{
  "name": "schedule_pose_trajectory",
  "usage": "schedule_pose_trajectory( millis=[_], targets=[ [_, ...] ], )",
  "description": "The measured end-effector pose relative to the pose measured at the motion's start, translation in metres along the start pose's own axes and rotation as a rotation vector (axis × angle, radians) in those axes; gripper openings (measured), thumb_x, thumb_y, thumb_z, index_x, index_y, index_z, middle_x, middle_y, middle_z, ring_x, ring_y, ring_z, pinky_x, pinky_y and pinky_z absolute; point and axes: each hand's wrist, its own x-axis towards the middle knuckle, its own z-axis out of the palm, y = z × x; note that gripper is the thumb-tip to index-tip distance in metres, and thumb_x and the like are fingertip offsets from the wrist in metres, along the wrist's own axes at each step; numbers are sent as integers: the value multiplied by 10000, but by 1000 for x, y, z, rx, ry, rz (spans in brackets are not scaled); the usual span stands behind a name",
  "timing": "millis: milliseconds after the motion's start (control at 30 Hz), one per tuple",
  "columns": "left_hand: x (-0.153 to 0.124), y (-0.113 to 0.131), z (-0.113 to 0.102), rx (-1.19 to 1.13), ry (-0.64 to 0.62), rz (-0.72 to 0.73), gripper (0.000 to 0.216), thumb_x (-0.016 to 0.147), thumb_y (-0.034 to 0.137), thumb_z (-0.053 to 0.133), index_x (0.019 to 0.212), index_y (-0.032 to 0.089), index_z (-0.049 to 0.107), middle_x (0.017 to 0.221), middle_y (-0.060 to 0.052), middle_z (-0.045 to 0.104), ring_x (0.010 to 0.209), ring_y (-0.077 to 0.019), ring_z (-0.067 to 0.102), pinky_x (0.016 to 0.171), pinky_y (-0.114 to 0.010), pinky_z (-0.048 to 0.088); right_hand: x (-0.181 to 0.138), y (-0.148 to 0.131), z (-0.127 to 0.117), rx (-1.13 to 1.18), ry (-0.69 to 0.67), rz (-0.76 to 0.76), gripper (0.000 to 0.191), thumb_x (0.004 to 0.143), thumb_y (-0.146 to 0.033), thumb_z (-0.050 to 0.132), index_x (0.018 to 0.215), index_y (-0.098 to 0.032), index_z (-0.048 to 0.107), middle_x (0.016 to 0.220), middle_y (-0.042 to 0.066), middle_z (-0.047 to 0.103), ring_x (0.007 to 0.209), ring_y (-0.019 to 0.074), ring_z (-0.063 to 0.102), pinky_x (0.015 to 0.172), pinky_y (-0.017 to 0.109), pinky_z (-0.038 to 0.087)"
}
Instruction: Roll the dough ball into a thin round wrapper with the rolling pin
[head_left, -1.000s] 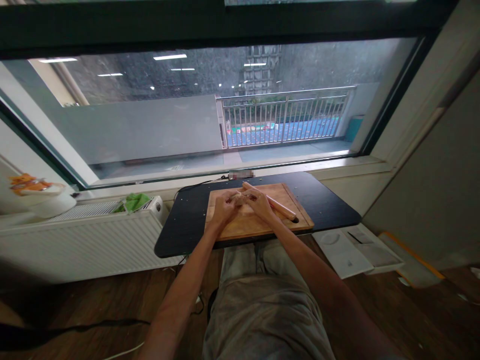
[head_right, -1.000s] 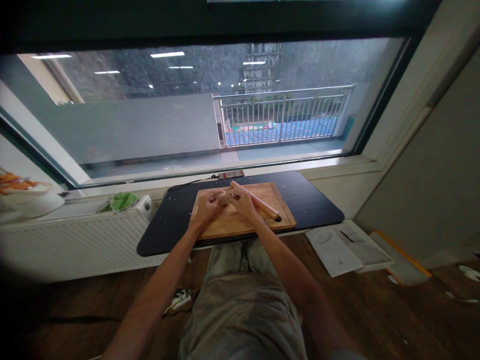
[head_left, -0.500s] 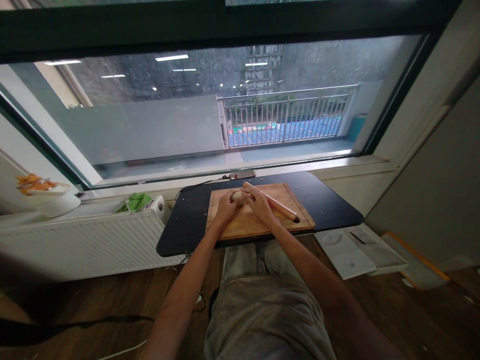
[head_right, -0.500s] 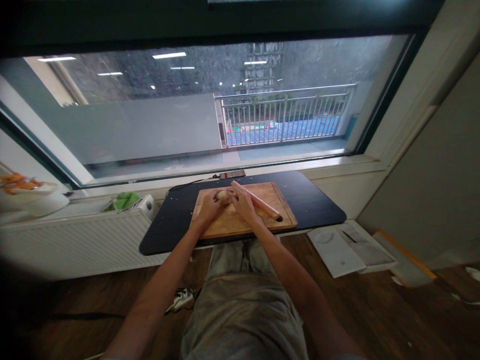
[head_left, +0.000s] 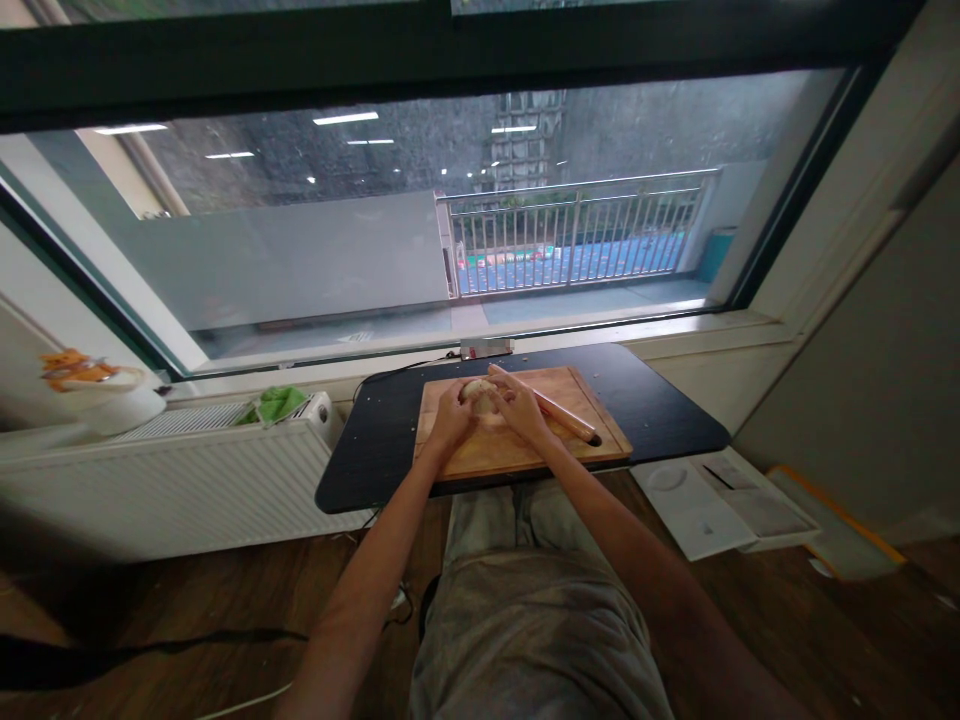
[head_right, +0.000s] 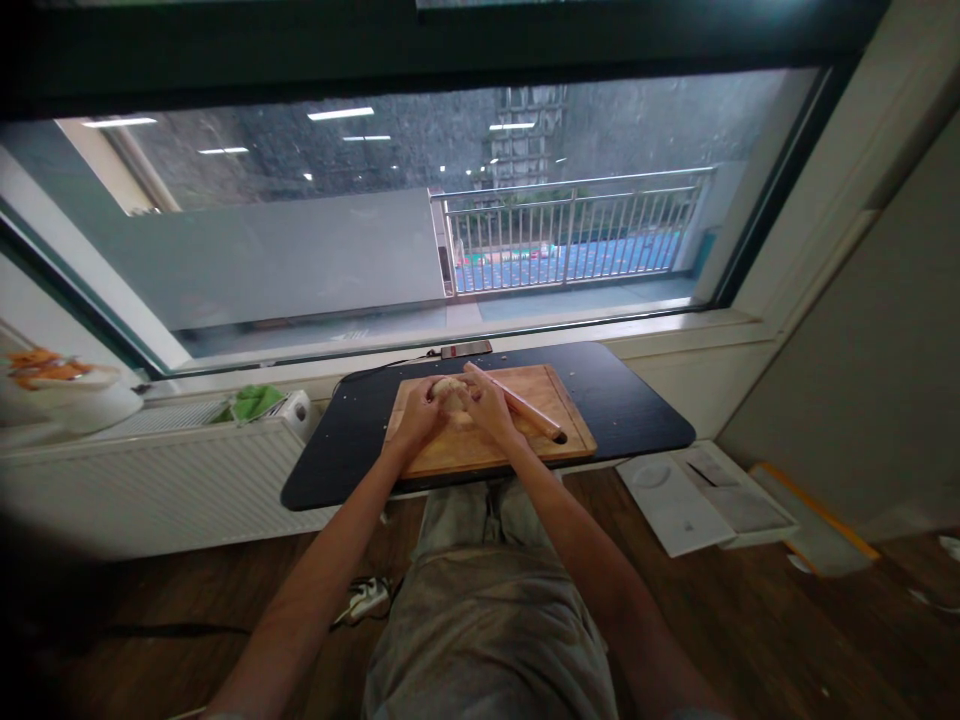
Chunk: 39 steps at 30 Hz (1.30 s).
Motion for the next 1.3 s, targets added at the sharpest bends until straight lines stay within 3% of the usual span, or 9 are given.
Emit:
schedule_pose_trajectory(
  millis=[133,267,400,533,667,767,900,1133,1300],
  targets=[
    [1,0,0,-10,26,3,266,1064,373,615,1131,177,781,1164,-138,833,1079,-254,755,1001,-378,600,-1,-5,-2,13,-36,33,508,1009,-448,703,1475,-248,732,1378,99,818,1095,270,792,967,420,677],
    [0,-1,1,-20,8,-27,318,1047,463,657,1070,173,784,1077,-124,838,976,-238,752,907,-348,605,-2,-7,-4,-7,-13,8,394,1004,-417,700,1346,-246,795,1511,93,758,1239,292,760,1087,447,632],
    [0,0,0,-52,-20,-17,353,1023,491,694,1053,160,810,1084,-133,849,968,-244,764,881,-348,610,-2,-7,-5,5,-21,22,402,994,-404,712,1346,-236,807,1503,110,763,1246,307,759,1101,475,625],
    [-1,3,-1,-72,-28,-12,346,1010,471,713,1084,159,844,1123,-137,864,1008,-260,792,914,-368,625,-1,-6,-6,6,-19,20,449,983,-418,747,1392,-239,796,1443,103,797,1296,312,736,1159,500,599],
    [-1,5,-3,-104,-49,-18,370,984,495,756,1094,160,866,1144,-136,872,1035,-275,803,946,-397,641,-2,-8,-8,6,-35,4,359,988,-416,753,1296,-248,830,1542,93,740,1421,322,682,1222,502,556],
    [1,5,-5,-146,-65,-48,414,950,536,788,1094,157,873,1149,-141,872,1043,-287,808,975,-426,647,-3,-11,-9,19,-44,3,301,1000,-414,735,1223,-244,845,1557,99,729,1387,331,704,1199,502,569],
    [2,5,-6,-176,-59,-31,384,917,522,813,1049,167,877,1129,-129,873,1049,-279,803,999,-424,637,-4,-15,-9,32,-51,-5,290,1005,-442,736,1178,-241,853,1478,94,777,1353,332,709,1170,490,575],
    [2,6,-5,-131,-26,-25,368,909,533,803,947,171,859,1018,-111,868,963,-265,790,888,-388,642,-2,-11,-9,-4,-77,-23,286,989,-473,744,1089,-230,856,1166,91,854,1272,323,721,1120,476,585],
    [0,6,-1,-108,-1,3,370,946,537,792,1015,182,872,1067,-128,872,977,-282,804,913,-417,648,-1,-7,-7,-9,-40,-37,307,1001,-474,724,1176,-252,845,1368,110,815,1383,332,687,1219,515,537]
  ],
)
